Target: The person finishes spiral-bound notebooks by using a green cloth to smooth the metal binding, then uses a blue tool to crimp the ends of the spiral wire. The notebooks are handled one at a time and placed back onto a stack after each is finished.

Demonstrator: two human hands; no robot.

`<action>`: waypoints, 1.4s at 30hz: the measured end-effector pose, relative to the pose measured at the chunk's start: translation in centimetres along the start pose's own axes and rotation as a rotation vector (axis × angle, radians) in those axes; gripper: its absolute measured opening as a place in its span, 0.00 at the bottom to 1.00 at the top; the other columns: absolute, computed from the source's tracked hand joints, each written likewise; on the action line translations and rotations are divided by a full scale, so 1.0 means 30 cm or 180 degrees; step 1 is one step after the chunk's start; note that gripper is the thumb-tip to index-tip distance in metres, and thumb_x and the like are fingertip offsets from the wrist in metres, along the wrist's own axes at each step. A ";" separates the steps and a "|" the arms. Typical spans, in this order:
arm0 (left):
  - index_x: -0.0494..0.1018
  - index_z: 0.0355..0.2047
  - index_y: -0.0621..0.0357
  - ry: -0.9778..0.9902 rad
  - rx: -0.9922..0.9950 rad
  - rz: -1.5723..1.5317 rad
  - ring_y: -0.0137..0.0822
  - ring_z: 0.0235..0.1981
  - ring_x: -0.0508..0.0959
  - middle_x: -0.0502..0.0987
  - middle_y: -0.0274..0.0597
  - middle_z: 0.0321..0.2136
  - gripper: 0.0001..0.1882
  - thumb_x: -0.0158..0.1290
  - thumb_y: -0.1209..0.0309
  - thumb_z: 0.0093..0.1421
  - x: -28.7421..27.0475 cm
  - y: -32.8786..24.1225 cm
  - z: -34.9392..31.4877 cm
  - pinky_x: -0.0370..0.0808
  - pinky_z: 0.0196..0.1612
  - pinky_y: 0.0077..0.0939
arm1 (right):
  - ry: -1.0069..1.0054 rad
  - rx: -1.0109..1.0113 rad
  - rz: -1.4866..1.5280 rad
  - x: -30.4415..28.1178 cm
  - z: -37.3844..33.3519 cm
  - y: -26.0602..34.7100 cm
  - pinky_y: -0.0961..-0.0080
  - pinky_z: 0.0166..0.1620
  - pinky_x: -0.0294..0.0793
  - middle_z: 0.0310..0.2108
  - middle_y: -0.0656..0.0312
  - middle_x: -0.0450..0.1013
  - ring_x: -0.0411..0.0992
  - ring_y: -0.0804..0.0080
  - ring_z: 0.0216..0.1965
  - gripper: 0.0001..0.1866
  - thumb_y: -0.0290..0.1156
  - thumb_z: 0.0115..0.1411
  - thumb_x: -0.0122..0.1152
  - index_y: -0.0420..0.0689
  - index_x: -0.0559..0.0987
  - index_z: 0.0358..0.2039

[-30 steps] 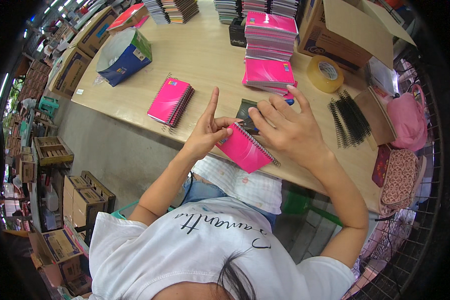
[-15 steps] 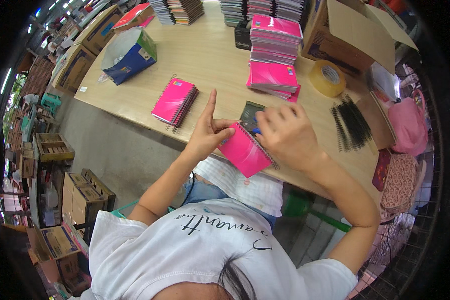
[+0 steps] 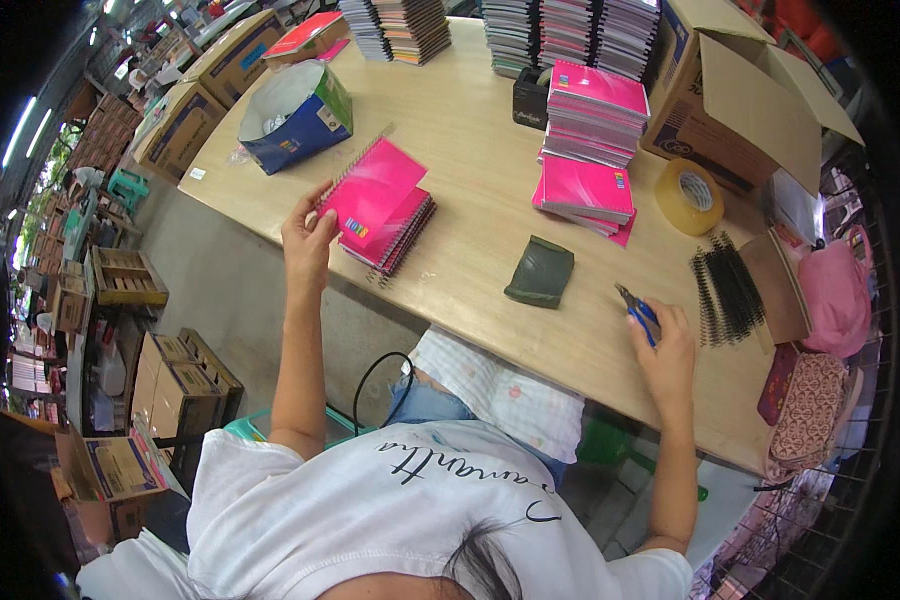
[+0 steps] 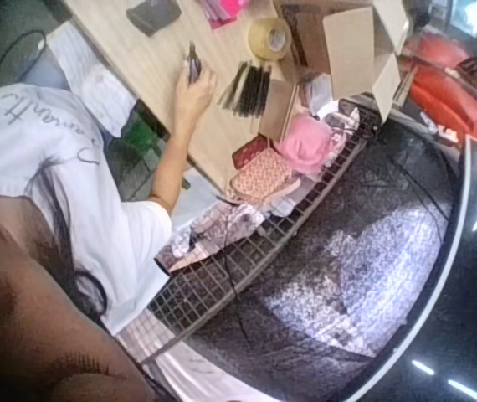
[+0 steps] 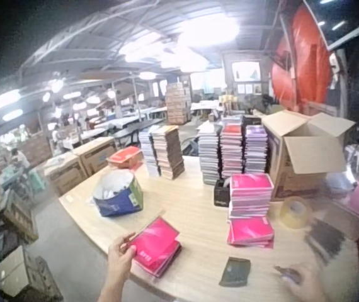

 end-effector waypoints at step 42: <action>0.46 0.66 0.67 0.0810 0.0386 0.2374 0.55 0.60 0.61 0.56 0.61 0.58 0.66 0.74 0.58 0.33 -0.008 0.138 -0.129 0.62 0.62 0.41 | 0.0620 0.0204 0.2098 0.899 0.477 0.537 0.67 0.37 0.77 0.29 0.49 0.79 0.79 0.60 0.31 0.17 0.43 0.58 0.61 0.42 0.84 0.37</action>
Point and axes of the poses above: each hand's wrist, its own z-axis towards the middle knuckle, its own x-axis out of the palm, y = z × x, the point moved 8 cm from there along z, towards the middle knuckle
